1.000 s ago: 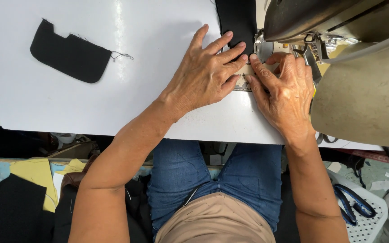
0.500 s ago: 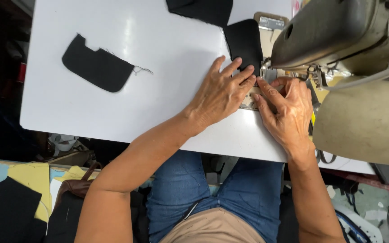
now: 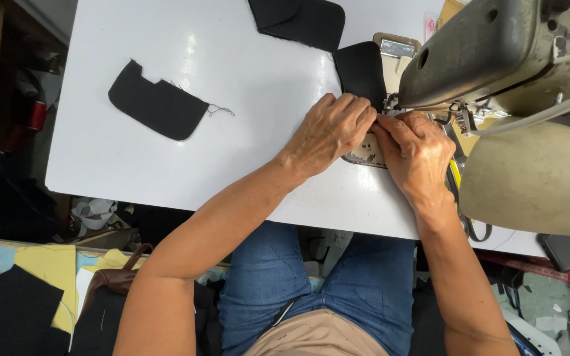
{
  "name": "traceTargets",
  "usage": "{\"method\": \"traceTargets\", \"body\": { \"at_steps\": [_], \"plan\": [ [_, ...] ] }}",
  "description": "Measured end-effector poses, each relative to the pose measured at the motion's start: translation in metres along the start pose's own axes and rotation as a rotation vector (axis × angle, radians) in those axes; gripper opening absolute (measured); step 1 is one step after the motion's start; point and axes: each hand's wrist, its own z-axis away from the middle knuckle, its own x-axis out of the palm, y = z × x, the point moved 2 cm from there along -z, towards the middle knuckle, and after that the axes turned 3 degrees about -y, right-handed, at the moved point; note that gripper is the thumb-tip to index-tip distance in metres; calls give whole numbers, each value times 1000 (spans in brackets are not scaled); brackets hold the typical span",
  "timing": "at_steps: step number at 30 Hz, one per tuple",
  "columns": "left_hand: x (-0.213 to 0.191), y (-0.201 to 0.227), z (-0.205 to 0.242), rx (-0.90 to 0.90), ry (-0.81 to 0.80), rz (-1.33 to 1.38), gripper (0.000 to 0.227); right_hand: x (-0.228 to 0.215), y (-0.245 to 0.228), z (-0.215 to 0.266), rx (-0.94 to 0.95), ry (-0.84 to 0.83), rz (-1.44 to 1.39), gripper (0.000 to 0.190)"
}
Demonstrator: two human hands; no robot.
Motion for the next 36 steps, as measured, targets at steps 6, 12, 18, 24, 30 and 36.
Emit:
{"method": "traceTargets", "body": {
  "at_steps": [6,12,18,24,30,36],
  "plan": [
    [-8,-9,-9,-18,17,51,14,4,-2,-1,14,83,-14,5],
    [-11,-11,-15,4,-5,145,16,9,1,-2,-27,96,-3,4],
    [1,-22,-15,39,15,135,6,5,-5,-7,-17,99,-21,6],
    [17,-21,-10,27,84,177,11,5,-6,-3,31,99,-36,8],
    [-24,-19,-26,45,214,122,36,-4,-18,-13,6,113,68,14],
    [-24,-24,-27,124,165,-95,53,-5,-18,-17,-16,100,14,8]
  ]
}}
